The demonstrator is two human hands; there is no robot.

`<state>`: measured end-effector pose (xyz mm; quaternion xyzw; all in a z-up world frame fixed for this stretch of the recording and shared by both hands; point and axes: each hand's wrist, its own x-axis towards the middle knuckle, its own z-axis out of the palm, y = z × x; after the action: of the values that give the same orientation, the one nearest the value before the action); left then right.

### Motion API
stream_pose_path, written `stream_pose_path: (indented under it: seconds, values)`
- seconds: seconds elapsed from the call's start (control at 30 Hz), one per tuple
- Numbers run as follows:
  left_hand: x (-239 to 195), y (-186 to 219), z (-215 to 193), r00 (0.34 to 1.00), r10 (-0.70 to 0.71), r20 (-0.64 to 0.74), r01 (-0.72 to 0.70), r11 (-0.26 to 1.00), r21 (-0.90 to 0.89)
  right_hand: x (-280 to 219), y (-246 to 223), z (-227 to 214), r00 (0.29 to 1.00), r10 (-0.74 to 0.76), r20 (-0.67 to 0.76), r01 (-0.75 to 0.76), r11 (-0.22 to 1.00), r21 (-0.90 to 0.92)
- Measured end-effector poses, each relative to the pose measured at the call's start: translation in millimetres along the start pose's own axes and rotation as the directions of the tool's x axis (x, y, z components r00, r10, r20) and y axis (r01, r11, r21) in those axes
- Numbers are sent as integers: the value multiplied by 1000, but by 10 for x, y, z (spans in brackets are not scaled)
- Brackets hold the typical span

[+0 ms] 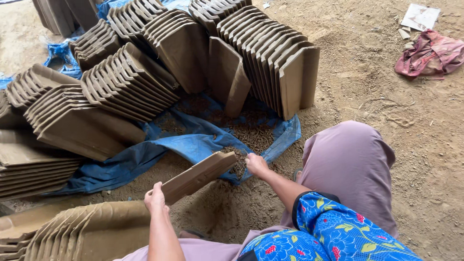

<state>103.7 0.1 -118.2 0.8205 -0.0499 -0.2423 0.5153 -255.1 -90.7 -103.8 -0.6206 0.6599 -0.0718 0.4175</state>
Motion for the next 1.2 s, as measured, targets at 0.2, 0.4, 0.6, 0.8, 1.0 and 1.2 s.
stream_pose_path:
  seconds: [0.2, 0.4, 0.6, 0.8, 1.0, 1.2]
  values:
    - [367, -371, -10, 996, -40, -76, 49, 991, 122, -41, -192, 293, 991, -111, -81, 127, 963, 239]
    - [205, -225, -67, 996, -8, -83, 27, 972, 232, -75, -162, 506, 986, -151, -69, 156, 984, 82]
    - [-1, -39, -111, 996, -30, -83, 52, 960, 276, 52, -91, 477, 983, -185, 7, 185, 983, 4]
    - [-156, 99, -123, 994, -26, -104, 53, 961, 271, 205, -7, 647, 991, -94, 99, 96, 995, -16]
    - [-774, 638, -57, 972, 230, -40, -171, 819, 547, 198, -109, 657, 996, -69, 63, 67, 997, 39]
    - [-1292, 762, 393, 422, 535, 732, -905, 212, 368, 152, -177, 706, 999, -30, 23, 29, 998, 58]
